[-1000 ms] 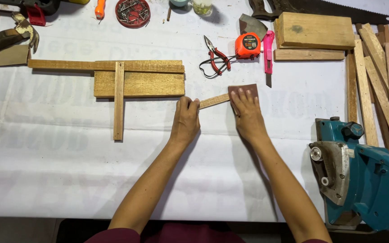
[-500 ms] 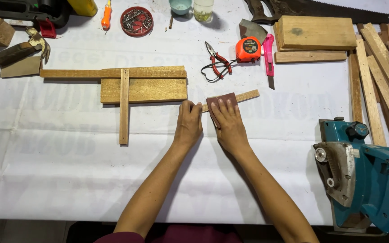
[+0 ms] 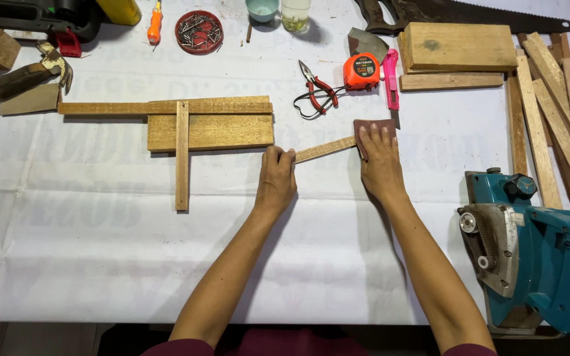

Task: Sanding small pieces of wood on a workbench.

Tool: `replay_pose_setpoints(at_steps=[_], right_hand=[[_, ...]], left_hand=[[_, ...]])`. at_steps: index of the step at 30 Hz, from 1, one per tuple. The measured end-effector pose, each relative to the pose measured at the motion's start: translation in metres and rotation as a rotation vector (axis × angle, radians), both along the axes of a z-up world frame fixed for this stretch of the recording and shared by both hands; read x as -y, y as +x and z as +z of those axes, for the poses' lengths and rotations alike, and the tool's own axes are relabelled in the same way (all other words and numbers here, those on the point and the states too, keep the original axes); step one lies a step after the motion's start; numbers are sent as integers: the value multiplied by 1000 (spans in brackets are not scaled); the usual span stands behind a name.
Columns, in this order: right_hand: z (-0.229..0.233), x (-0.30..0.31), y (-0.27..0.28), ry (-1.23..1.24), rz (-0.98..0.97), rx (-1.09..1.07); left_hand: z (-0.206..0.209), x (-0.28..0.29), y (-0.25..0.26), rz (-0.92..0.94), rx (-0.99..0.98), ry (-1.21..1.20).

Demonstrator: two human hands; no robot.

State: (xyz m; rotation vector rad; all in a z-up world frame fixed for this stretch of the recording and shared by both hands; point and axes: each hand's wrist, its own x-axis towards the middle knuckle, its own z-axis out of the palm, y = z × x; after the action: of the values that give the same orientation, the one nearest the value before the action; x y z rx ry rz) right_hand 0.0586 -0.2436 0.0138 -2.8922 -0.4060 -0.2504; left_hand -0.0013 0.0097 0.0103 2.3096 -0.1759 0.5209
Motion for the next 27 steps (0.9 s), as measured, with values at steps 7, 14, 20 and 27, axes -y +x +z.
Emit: replay_pose_setpoints(at_steps=[7, 14, 20, 27], right_hand=[[12, -75, -55, 114, 160, 120], [-9, -77, -51, 73, 234, 6], [-2, -13, -14, 47, 103, 4], [22, -4, -21, 62, 36, 91]], left_hand=[[4, -1, -2, -6, 7, -19], [7, -3, -4, -6, 43, -37], [0, -2, 0, -21, 5, -39], [3, -4, 3, -35, 113, -49]])
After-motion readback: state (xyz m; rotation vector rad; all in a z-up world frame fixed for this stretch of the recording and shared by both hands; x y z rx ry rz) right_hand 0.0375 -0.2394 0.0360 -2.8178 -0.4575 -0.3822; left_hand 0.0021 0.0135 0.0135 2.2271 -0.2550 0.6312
